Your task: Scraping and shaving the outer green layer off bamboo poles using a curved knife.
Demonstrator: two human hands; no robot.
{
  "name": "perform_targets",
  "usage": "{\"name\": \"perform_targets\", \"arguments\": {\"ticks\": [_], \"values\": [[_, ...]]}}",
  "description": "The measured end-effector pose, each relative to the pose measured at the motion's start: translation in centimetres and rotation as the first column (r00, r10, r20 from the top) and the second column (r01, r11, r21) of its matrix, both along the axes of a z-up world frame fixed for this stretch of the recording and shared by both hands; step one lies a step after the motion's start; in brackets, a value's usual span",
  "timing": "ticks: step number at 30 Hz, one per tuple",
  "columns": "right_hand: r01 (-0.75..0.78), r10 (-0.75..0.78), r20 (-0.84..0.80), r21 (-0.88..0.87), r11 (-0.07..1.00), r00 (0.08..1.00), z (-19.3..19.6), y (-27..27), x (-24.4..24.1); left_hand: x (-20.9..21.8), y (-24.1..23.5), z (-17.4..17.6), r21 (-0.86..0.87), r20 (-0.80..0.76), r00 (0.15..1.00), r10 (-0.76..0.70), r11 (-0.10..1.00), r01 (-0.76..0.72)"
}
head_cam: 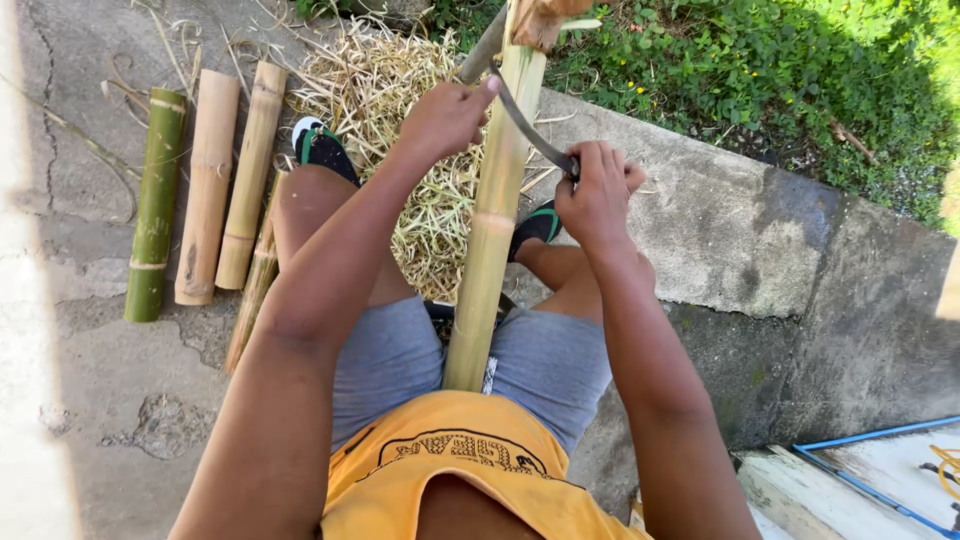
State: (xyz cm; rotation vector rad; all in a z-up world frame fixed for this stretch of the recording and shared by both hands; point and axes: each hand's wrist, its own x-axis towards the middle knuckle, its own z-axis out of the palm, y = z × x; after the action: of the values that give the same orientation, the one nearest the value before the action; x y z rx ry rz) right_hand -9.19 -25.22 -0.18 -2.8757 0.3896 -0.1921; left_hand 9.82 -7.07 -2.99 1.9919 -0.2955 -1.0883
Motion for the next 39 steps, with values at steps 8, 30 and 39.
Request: {"name": "perform_targets", "arguments": {"ticks": [8,30,39], "values": [[-0.143,0.133,-0.065,-0.202,0.969,0.989,-1.9,-3.1,6.1,1.9,-4.2,-8.1,-0.211,-0.276,0.903,0.33,0.895,-0.392],[-0.109,0.091,-0.066,-0.374,0.921,0.994,-8.4,-8.9,10.8,2.9,-7.4,-10.1,-0.31,-0.445,0.696,0.564,0.632,-0.71],[-0.02,0.016,-0.062,-0.066,0.998,0.998,-7.2,-7.4,11.2,4.8,-8.3,-11.5,-0.419,-0.266,0.764,0.588,0.644,-0.641]]}}
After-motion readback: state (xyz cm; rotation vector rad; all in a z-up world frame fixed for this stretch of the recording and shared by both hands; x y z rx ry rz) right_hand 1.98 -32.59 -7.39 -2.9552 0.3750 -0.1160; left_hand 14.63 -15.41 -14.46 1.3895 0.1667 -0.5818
